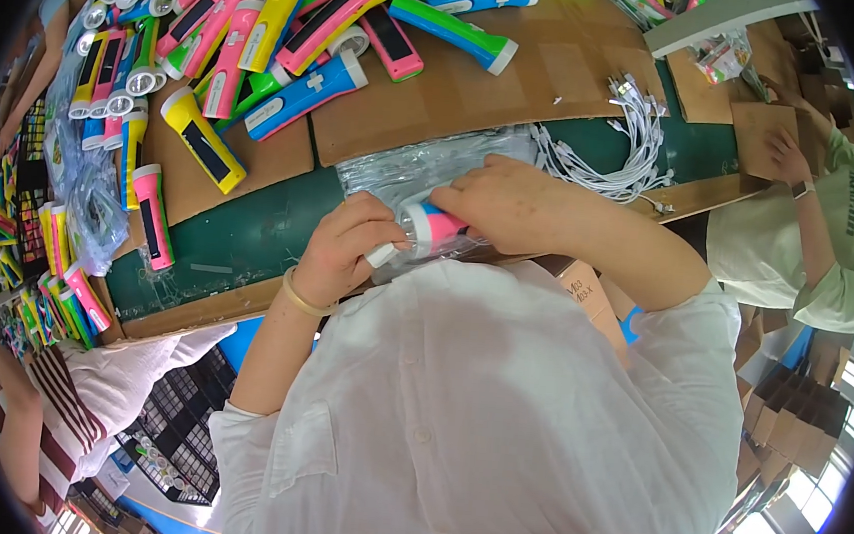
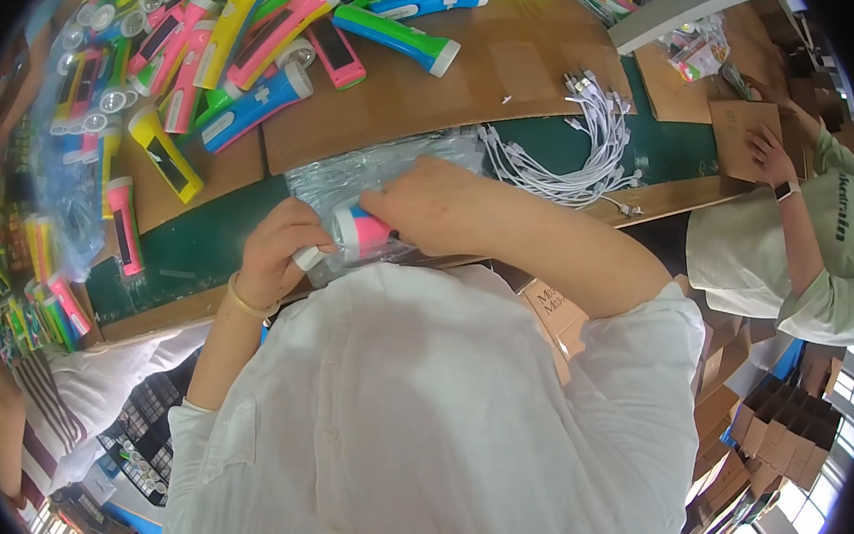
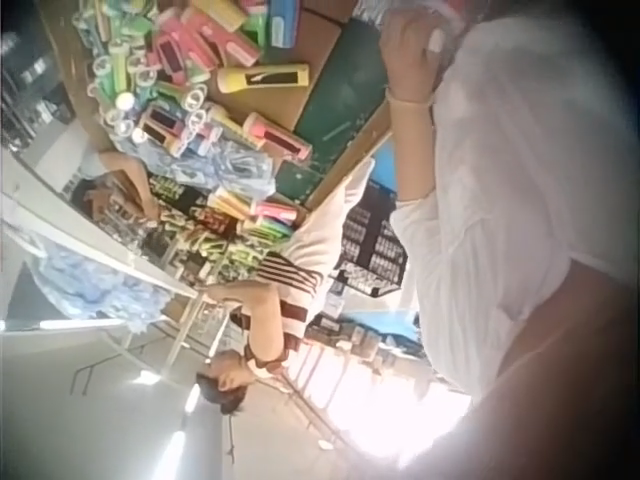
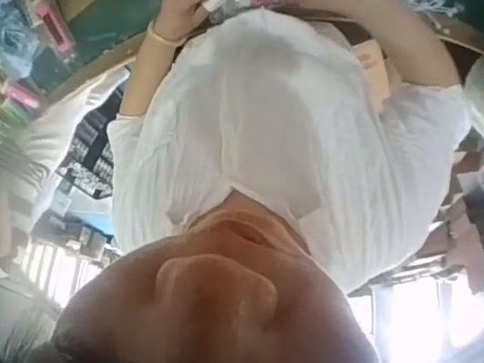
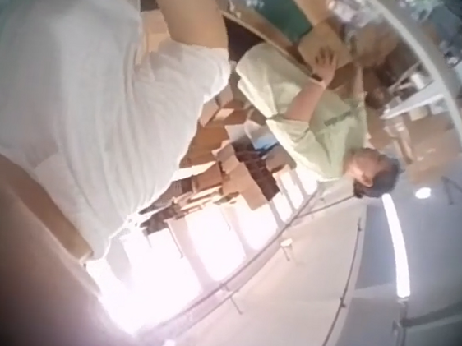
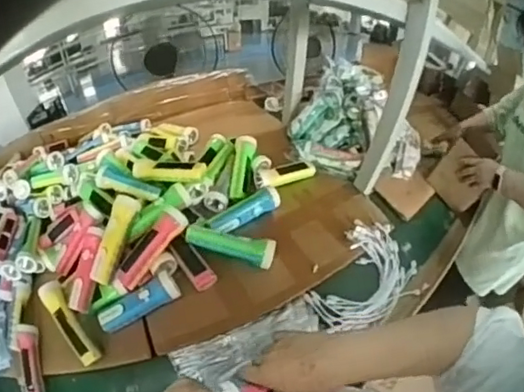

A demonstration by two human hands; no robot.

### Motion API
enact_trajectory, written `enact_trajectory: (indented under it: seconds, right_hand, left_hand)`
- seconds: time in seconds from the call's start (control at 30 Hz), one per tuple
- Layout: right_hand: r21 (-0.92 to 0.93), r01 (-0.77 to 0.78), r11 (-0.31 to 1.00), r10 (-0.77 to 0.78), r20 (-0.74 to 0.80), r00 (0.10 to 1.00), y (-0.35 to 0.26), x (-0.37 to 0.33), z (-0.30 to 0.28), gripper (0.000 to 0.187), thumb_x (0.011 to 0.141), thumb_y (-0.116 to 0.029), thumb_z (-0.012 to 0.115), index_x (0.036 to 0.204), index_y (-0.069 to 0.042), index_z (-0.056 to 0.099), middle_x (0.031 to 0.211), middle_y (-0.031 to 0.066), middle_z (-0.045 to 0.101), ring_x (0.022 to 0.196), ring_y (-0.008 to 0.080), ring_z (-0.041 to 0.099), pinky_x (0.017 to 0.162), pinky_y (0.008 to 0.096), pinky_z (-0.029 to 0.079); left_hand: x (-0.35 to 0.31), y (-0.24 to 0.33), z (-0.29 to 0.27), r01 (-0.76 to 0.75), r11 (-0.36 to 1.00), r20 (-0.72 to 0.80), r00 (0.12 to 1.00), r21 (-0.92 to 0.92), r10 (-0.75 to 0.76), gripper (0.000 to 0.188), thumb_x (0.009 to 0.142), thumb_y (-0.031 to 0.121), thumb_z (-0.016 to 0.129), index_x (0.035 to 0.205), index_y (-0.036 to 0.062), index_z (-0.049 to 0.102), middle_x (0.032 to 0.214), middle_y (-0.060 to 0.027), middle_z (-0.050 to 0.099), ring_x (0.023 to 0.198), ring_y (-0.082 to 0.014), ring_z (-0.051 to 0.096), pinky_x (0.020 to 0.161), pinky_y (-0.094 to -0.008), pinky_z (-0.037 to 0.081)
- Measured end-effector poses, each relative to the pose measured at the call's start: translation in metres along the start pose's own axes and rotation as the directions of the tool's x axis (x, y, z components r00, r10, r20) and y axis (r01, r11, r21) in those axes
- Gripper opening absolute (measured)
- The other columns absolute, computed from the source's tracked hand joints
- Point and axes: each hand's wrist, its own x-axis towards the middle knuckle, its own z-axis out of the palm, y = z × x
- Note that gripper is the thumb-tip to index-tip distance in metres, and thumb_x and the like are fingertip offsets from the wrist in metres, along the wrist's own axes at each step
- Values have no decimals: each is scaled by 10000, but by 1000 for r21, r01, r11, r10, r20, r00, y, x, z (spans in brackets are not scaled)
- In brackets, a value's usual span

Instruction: Packaging flashlights and charging cables into small plastic bags.

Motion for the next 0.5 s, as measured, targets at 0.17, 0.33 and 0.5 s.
enact_trajectory:
  seconds: [0.17,0.33,0.5]
  right_hand:
    - [76,39,996,-24,-185,982,2,15,41,344,847,-209,728,1136,-62,612,1039,121,675,1041,315,642,938,430,457]
    - [124,88,988,-29,-415,909,1,13,68,378,813,-255,772,1094,-45,628,1091,120,644,1092,303,605,953,426,461]
    - [177,98,979,-9,-444,896,-1,25,76,370,786,-245,787,1047,-29,640,1091,130,628,1091,316,593,962,436,461]
  left_hand:
    - [8,-5,4,-48,996,54,998,71,44,259,673,-49,724,912,44,688,878,-95,608,815,-285,609,682,-373,499]
    - [7,-2,5,-64,992,105,993,109,52,270,654,-43,742,905,34,679,882,-101,609,809,-294,609,690,-385,519]
    - [7,0,7,-88,991,111,991,96,78,280,645,-69,723,907,20,676,883,-110,608,804,-301,609,691,-382,522]
